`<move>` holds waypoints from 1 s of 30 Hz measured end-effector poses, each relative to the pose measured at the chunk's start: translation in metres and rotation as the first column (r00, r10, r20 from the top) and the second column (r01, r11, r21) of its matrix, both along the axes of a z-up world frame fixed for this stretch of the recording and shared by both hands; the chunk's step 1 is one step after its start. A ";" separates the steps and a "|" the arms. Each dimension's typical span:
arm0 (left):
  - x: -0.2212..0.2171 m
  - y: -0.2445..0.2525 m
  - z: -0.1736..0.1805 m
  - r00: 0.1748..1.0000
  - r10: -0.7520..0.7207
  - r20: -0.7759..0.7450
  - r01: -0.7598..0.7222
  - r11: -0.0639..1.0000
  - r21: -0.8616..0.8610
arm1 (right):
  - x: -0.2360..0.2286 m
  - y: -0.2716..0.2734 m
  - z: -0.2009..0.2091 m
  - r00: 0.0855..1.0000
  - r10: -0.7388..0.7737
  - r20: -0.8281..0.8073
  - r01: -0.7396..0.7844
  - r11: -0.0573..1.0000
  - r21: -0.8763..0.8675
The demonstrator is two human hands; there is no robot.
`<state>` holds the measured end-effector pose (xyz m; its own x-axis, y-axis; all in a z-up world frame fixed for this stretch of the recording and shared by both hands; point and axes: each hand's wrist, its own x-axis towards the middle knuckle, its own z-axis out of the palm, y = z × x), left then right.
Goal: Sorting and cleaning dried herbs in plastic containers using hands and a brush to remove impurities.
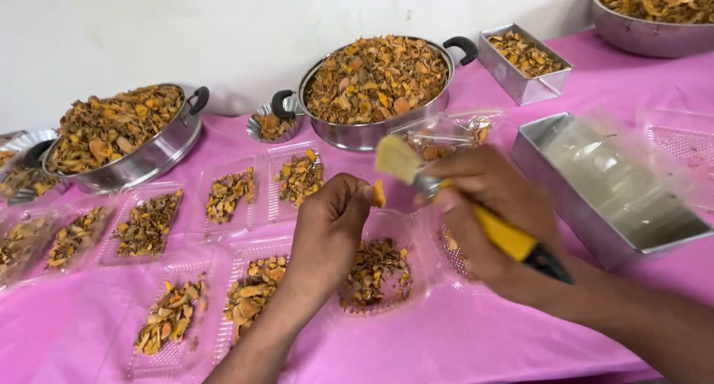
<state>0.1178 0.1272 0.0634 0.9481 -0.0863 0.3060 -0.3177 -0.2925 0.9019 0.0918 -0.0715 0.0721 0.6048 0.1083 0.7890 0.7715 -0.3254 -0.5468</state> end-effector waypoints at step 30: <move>0.000 -0.007 -0.028 0.941 -0.214 -0.263 0.089 0.905 -0.417 | 0.028 0.008 -0.050 0.987 0.030 0.160 0.041 0.904 -0.425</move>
